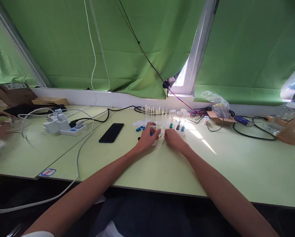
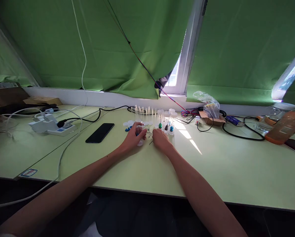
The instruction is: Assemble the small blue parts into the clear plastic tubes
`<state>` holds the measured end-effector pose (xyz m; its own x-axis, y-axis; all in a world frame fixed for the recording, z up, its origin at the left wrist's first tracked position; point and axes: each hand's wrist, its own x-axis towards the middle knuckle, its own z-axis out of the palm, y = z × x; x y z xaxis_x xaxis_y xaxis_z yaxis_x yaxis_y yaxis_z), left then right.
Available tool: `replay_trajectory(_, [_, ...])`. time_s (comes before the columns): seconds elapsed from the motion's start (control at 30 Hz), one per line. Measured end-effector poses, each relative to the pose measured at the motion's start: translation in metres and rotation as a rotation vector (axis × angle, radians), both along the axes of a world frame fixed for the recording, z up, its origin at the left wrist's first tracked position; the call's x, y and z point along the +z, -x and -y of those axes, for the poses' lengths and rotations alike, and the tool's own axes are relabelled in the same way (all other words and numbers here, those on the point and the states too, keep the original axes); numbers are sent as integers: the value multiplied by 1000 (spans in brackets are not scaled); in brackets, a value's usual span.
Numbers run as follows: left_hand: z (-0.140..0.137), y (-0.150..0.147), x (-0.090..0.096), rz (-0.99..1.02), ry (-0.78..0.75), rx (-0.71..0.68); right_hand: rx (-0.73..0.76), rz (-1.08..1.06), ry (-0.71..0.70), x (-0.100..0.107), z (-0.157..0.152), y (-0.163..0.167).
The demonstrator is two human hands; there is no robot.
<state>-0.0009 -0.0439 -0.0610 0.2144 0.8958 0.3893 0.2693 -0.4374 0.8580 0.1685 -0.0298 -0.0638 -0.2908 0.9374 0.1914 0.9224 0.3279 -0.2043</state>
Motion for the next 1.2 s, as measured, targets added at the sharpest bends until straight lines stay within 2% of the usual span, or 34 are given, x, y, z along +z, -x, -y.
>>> replay_trajectory(0.33, [-2, 0, -2, -59, 35, 1, 15, -6, -22, 2, 2, 0])
replay_trajectory(0.5, [0, 1, 0, -71, 57, 25, -23, -55, -37, 8, 5, 4])
replay_trajectory(0.6, [0, 3, 2, -98, 63, 37, -28, -150, -99, 13, 5, 6])
replay_trajectory(0.73, [0, 6, 3, -193, -10, 87, -62, -282, -190, 17, 3, 8])
replay_trajectory(0.93, [0, 7, 3, -345, -56, 148, -134, -425, -382, 22, 4, 6])
replay_trajectory(1.07, [2, 7, 2, -382, -52, 162, -138, -505, -482, 26, 8, 6])
replay_trajectory(1.2, [3, 7, 2, -392, -51, 159, -126, -537, -524, 28, 8, 7])
